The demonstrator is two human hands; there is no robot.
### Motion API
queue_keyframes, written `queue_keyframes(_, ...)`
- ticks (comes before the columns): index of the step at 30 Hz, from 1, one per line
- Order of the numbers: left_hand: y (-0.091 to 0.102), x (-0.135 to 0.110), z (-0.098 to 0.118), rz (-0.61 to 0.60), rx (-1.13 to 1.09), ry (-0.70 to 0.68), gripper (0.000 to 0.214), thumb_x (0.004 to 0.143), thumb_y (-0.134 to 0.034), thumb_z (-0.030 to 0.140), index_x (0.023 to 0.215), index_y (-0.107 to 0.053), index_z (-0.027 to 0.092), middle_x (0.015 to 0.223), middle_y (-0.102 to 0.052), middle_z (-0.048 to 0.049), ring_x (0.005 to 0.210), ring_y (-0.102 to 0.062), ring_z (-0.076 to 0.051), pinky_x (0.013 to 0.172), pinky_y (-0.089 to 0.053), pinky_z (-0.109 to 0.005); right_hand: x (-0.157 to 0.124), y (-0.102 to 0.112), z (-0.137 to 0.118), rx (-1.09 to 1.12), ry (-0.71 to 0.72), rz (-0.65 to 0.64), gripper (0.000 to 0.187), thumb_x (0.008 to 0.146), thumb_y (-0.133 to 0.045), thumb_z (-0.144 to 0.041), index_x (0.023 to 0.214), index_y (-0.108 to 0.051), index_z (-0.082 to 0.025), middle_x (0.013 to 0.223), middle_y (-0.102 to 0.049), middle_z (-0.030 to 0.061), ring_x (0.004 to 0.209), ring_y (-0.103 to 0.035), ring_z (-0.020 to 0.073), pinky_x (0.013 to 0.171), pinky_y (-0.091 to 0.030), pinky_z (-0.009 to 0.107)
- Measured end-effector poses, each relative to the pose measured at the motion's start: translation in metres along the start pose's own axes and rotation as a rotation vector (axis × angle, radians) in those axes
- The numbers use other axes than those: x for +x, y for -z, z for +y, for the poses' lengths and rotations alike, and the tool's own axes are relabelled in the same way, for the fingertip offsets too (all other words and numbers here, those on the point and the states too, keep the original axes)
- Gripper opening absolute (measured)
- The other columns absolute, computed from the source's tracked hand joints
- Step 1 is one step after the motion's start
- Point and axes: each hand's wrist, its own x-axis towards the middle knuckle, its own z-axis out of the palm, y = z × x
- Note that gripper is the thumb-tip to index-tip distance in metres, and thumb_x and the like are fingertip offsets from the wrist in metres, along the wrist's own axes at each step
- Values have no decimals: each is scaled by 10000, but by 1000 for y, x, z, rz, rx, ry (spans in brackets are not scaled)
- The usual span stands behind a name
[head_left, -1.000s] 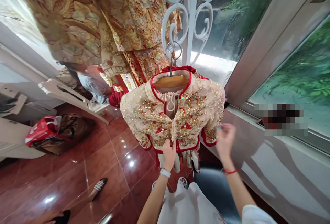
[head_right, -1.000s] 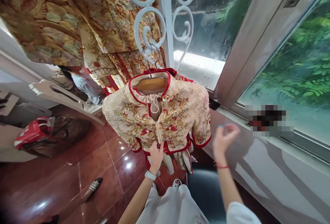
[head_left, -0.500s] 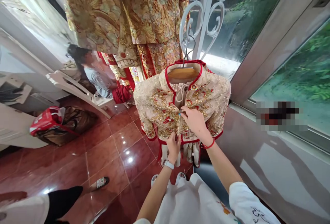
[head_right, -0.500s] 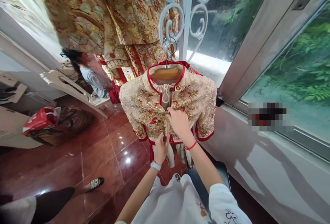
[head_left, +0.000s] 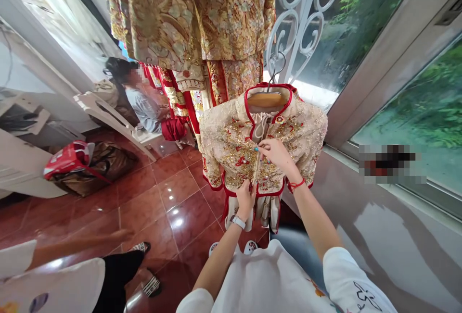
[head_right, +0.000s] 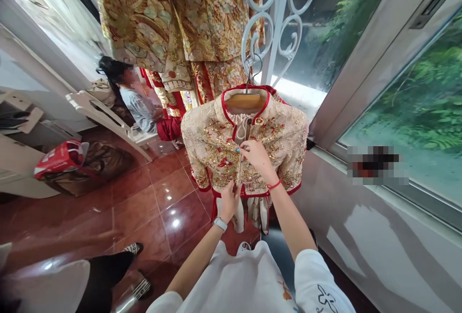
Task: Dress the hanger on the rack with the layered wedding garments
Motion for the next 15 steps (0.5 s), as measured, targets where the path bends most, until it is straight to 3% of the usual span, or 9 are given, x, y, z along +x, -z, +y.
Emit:
queue_keyframes(4, 2, 1, -1, -30, -12, -2, 101, 912, -533, 201, 819, -571, 197, 804, -671, -63, 714, -627, -192, 651, -397, -263, -24, -34, 22, 77, 216, 434, 231, 892, -587, -359, 828, -731, -188, 753, -723, 59, 680, -647, 191, 677, -506, 328)
queue_keyframes(8, 4, -1, -2, -45, -34, -22, 88, 899, -523, 171, 925, -605, 188, 849, -690, -80, 774, -657, -209, 686, -433, -272, -45, -58, 37, -27, 476, 790, 193, 918, -603, -325, 845, -755, -230, 779, -680, 52, 735, -633, 196, 694, -520, 358)
queue_keyframes(11, 4, -1, -2, -49, -34, -22, 87, 900, -514, 174, 897, -598, 196, 842, -691, -79, 760, -656, -207, 681, -439, -273, -43, -58, 35, -63, 535, 896, 172, 929, -599, -266, 857, -753, -239, 742, -644, 41, 693, -597, 185, 635, -495, 347)
queue_keyframes(15, 4, 2, 1, -31, -56, 8, 113, 914, -501, 217, 835, -581, 212, 815, -682, -68, 741, -648, -204, 682, -450, -282, -8, -26, 14, -108, 575, 859, 182, 927, -606, -268, 813, -747, -249, 787, -678, 36, 769, -588, 197, 738, -493, 387)
